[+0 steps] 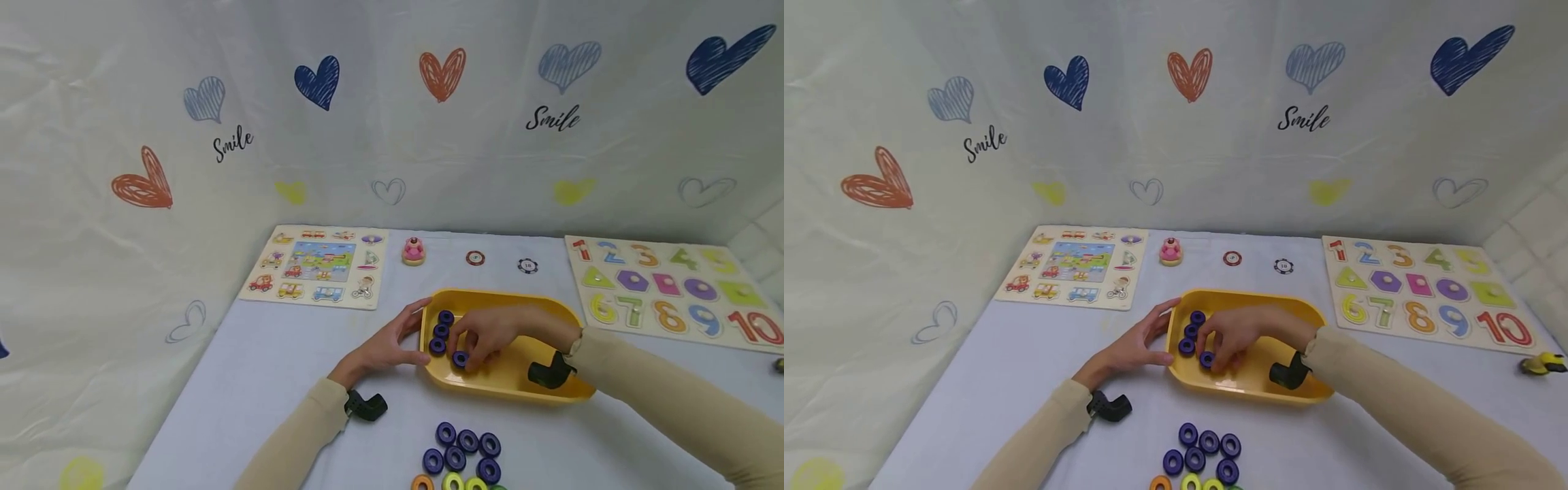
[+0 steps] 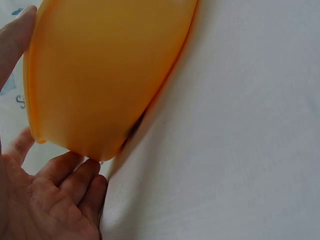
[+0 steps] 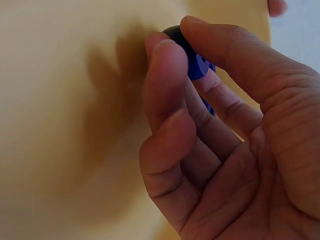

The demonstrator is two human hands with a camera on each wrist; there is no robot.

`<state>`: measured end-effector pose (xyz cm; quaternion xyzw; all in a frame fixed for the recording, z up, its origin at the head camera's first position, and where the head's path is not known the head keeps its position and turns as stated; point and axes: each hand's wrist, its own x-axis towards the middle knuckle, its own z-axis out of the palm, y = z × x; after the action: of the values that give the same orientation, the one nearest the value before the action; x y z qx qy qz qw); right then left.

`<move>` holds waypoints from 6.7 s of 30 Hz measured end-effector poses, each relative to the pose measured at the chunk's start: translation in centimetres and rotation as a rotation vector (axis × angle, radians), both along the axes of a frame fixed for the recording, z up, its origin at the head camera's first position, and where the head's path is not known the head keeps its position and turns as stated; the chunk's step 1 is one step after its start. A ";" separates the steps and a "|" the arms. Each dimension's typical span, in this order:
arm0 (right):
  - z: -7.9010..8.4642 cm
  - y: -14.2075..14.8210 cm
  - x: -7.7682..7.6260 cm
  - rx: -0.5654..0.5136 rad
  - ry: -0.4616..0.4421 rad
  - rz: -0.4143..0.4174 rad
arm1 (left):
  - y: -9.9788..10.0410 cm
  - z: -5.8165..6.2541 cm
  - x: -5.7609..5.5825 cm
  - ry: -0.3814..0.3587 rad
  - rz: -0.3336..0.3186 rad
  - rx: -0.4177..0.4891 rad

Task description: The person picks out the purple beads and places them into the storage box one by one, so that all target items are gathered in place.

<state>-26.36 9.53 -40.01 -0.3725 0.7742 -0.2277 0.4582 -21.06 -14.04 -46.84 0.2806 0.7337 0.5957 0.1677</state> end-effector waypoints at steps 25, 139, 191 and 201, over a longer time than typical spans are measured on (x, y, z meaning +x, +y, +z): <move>-0.6 -1.2 1.0 -0.018 -0.114 -0.167 | 0.2 0.6 0.2 -0.015 -0.003 0.001; 1.9 12.1 13.1 -0.318 -0.050 -0.257 | 0.3 0.1 0.2 -0.004 -0.004 -0.004; -0.5 1.9 -0.5 -0.015 0.313 -0.281 | 0.3 -0.3 0.2 0.009 0.011 -0.015; -0.5 1.0 -0.2 -0.083 0.452 -0.260 | 0.3 -0.3 0.0 0.010 0.002 -0.003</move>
<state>-26.58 10.56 -40.55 -0.3298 0.8883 -0.2274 0.2247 -21.03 -13.77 -47.09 0.2825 0.7357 0.5934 0.1637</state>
